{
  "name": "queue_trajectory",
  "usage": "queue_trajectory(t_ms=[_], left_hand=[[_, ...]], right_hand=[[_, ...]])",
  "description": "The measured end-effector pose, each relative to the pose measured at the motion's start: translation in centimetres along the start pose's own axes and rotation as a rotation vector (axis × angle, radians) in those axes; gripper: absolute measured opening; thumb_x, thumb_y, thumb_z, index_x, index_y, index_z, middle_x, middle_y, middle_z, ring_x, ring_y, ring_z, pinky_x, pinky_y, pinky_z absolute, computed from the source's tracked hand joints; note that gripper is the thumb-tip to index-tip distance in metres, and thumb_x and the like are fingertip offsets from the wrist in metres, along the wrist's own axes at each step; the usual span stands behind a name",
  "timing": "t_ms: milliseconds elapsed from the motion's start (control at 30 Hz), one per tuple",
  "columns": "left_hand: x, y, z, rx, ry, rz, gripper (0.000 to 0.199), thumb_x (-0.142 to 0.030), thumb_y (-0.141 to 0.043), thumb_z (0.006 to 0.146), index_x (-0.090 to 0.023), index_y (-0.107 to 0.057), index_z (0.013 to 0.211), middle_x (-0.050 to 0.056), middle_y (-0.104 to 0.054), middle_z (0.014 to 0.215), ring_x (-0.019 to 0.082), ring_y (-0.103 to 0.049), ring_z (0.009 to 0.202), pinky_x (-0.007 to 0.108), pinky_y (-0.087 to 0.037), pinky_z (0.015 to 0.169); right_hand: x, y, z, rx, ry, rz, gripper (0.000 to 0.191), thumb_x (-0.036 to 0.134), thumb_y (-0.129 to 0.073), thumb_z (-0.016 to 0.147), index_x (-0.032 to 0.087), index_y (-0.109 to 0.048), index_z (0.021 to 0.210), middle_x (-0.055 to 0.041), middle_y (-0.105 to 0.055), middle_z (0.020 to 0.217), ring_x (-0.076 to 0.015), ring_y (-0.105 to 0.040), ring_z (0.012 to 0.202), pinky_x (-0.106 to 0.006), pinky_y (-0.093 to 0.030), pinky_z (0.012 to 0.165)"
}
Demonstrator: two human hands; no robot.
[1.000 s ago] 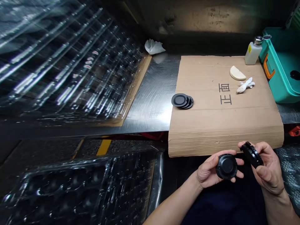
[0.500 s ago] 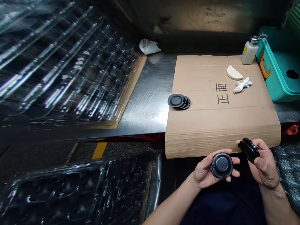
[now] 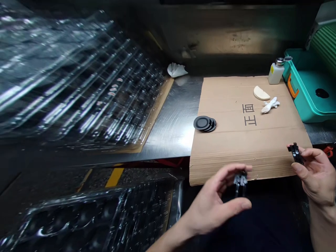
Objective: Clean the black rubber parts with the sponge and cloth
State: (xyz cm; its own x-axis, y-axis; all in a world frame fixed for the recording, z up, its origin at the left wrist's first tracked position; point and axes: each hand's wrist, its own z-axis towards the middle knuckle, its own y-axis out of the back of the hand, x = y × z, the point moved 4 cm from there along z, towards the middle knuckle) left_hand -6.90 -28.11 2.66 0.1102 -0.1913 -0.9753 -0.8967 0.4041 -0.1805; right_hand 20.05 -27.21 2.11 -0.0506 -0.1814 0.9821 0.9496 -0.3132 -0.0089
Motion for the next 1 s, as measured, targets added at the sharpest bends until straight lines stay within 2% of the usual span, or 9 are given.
queue_trajectory(t_ms=[167,267,400,500,567,667,733,867,1000], left_hand=[[-6.7,6.8,3.8,-0.352,-0.285,0.699,0.053,-0.038,-0.084,0.072,-0.02,-0.069,0.119,0.013,-0.066,0.13,0.034,-0.055,0.13,0.051,-0.037,0.118],[-8.3,11.5,6.8,-0.433,-0.287,1.064,0.053,-0.046,-0.076,0.078,-0.02,-0.065,0.122,0.013,-0.064,0.129,0.033,-0.056,0.125,0.051,-0.041,0.113],[-7.5,15.6,10.0,-0.292,-0.152,1.35,0.049,-0.049,-0.07,0.081,-0.018,-0.066,0.118,0.014,-0.065,0.12,0.032,-0.061,0.111,0.047,-0.047,0.1],[-6.8,16.3,10.9,-0.198,-0.099,1.393,0.051,-0.049,-0.07,0.081,-0.019,-0.065,0.122,0.013,-0.067,0.12,0.032,-0.062,0.109,0.046,-0.047,0.098],[-7.1,15.9,10.6,-0.229,-0.126,1.353,0.054,-0.05,-0.073,0.079,-0.019,-0.066,0.123,0.014,-0.066,0.124,0.034,-0.061,0.114,0.048,-0.045,0.102],[-8.0,14.2,8.8,-0.39,-0.238,1.074,0.061,-0.052,-0.08,0.073,-0.019,-0.066,0.122,0.014,-0.065,0.13,0.034,-0.059,0.121,0.049,-0.042,0.109],[-7.6,12.3,7.1,-0.457,-0.275,0.637,0.068,-0.06,-0.079,0.073,-0.019,-0.064,0.125,0.013,-0.065,0.13,0.031,-0.062,0.117,0.045,-0.049,0.103],[-1.9,6.7,4.8,-0.272,0.018,-0.382,0.072,-0.076,-0.058,0.082,-0.017,-0.065,0.121,0.014,-0.073,0.116,0.022,-0.073,0.09,0.028,-0.06,0.07],[4.0,1.6,3.9,-0.097,0.285,-0.867,0.062,-0.063,-0.041,0.098,-0.01,-0.069,0.114,0.016,-0.076,0.103,0.017,-0.074,0.078,0.02,-0.058,0.064]], right_hand=[[-0.2,-1.8,4.3,-0.017,0.14,-0.141,0.038,0.036,-0.09,0.069,0.027,-0.065,0.096,-0.0053,-0.067,0.106,-0.0251,-0.066,0.102,-0.045,-0.052,0.101],[-2.1,-3.3,6.3,0.001,0.115,-0.172,0.042,0.043,-0.09,0.067,0.023,-0.063,0.093,-0.0033,-0.066,0.096,-0.0214,-0.064,0.091,-0.04,-0.055,0.088],[-4.5,-4.4,7.0,0.008,0.052,-0.191,0.047,0.049,-0.088,0.067,0.021,-0.062,0.094,-0.0014,-0.065,0.087,-0.0172,-0.06,0.079,-0.032,-0.052,0.072],[-5.1,-4.4,6.7,-0.002,0.047,-0.217,0.048,0.049,-0.089,0.066,0.021,-0.063,0.094,-0.0015,-0.066,0.088,-0.0175,-0.059,0.08,-0.031,-0.049,0.071],[-5.0,-4.3,6.6,0.0,0.04,-0.215,0.048,0.049,-0.089,0.065,0.021,-0.063,0.094,-0.0015,-0.066,0.088,-0.0178,-0.059,0.081,-0.031,-0.048,0.071],[-4.5,-4.1,6.5,0.015,0.013,-0.156,0.047,0.047,-0.089,0.066,0.021,-0.062,0.094,-0.0016,-0.066,0.09,-0.0178,-0.061,0.082,-0.032,-0.049,0.073],[-3.7,-4.2,6.0,0.045,0.003,-0.063,0.045,0.045,-0.089,0.068,0.022,-0.061,0.096,-0.002,-0.067,0.094,-0.0182,-0.063,0.086,-0.033,-0.051,0.079],[-1.9,-5.5,3.5,0.179,-0.023,0.128,0.04,0.038,-0.087,0.074,0.025,-0.059,0.099,-0.0039,-0.07,0.105,-0.0212,-0.067,0.1,-0.035,-0.053,0.09],[-0.5,-7.0,0.8,0.335,-0.068,0.209,0.04,0.035,-0.088,0.073,0.027,-0.058,0.099,-0.0065,-0.07,0.116,-0.0256,-0.066,0.111,-0.042,-0.051,0.1]])
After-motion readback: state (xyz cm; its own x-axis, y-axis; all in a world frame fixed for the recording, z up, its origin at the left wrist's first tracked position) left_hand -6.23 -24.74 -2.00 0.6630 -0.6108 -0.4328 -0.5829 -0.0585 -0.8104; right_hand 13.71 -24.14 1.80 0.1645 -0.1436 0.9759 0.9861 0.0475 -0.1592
